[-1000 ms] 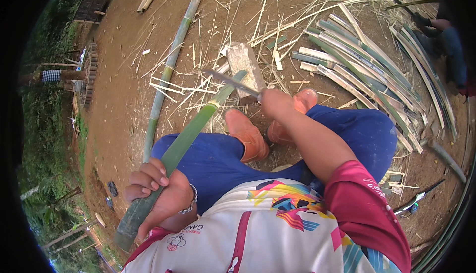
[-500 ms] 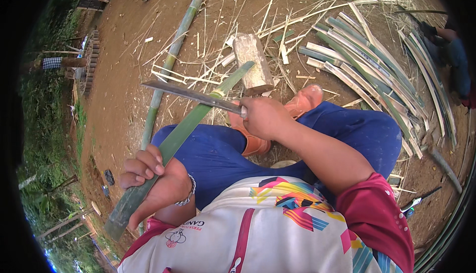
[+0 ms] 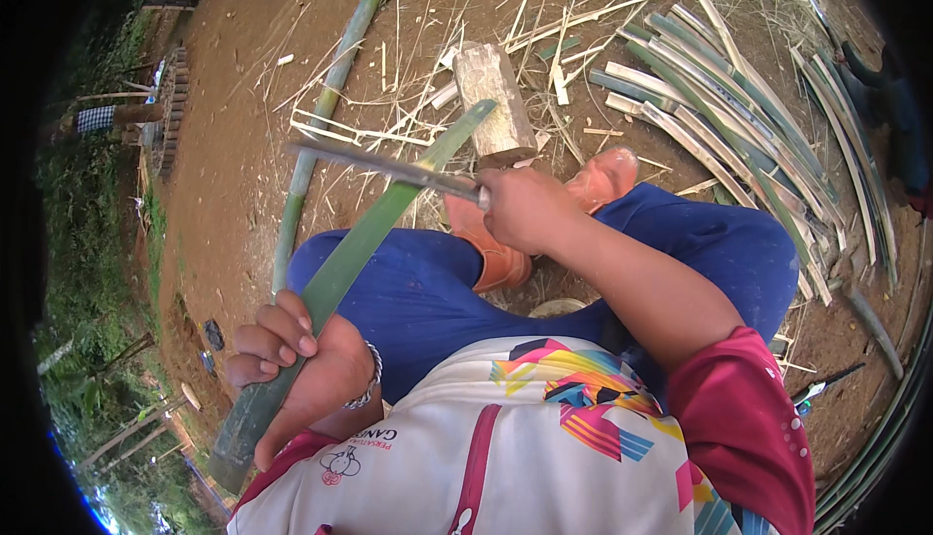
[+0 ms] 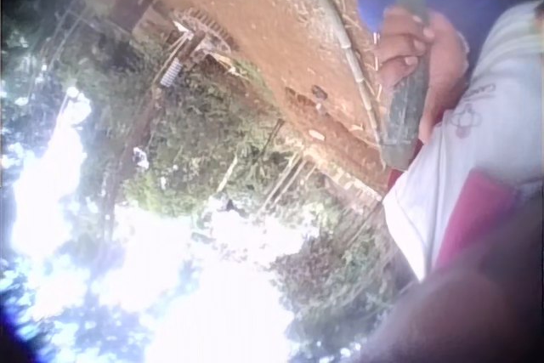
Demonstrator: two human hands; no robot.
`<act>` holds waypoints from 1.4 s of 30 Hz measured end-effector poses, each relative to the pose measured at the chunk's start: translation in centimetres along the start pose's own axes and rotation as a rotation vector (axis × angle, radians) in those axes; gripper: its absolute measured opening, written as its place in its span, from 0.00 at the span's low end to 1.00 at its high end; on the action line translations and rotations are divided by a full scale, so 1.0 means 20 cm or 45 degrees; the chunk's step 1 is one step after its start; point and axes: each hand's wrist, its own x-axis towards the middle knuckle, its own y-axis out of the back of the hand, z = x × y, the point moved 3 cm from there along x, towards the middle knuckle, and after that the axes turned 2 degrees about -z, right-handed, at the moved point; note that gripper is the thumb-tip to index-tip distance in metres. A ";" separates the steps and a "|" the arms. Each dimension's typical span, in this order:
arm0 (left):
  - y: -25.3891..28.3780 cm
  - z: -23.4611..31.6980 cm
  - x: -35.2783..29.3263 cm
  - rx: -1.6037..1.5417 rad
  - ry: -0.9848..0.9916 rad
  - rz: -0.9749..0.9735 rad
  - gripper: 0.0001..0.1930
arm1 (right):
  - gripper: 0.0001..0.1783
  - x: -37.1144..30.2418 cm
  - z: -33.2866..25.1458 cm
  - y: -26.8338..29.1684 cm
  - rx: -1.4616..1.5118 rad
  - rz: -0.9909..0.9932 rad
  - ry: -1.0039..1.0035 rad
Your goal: The person sits on the ground and uses a large knife to split bamboo stalks into thin strips. They hold the bamboo against a wooden block and repeatedly strike it with the knife to separate the material, then peel off the resulting strips.
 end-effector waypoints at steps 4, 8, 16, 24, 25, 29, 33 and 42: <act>-0.01 0.00 0.00 0.002 0.001 -0.033 0.43 | 0.17 0.03 0.03 0.00 0.008 -0.017 -0.081; 0.03 0.00 -0.03 0.033 0.025 0.046 0.43 | 0.18 -0.04 -0.04 -0.02 0.023 0.014 0.076; 0.02 0.02 -0.02 0.027 0.031 0.071 0.44 | 0.16 -0.06 -0.07 -0.04 0.100 0.002 0.101; -0.01 0.02 -0.04 0.054 0.056 0.144 0.44 | 0.17 -0.05 -0.10 -0.02 0.082 0.039 0.068; -0.02 0.01 -0.04 0.057 0.054 0.183 0.44 | 0.16 -0.03 -0.05 -0.04 0.079 0.068 0.034; -0.06 0.02 -0.02 0.035 0.047 0.164 0.44 | 0.16 -0.03 0.00 -0.04 0.063 0.090 0.029; -0.04 0.03 -0.04 0.065 0.074 0.158 0.44 | 0.17 -0.02 0.05 -0.07 0.055 0.046 -0.079; -0.04 0.02 -0.06 0.079 0.057 0.162 0.44 | 0.16 -0.03 0.05 -0.07 0.102 0.050 -0.103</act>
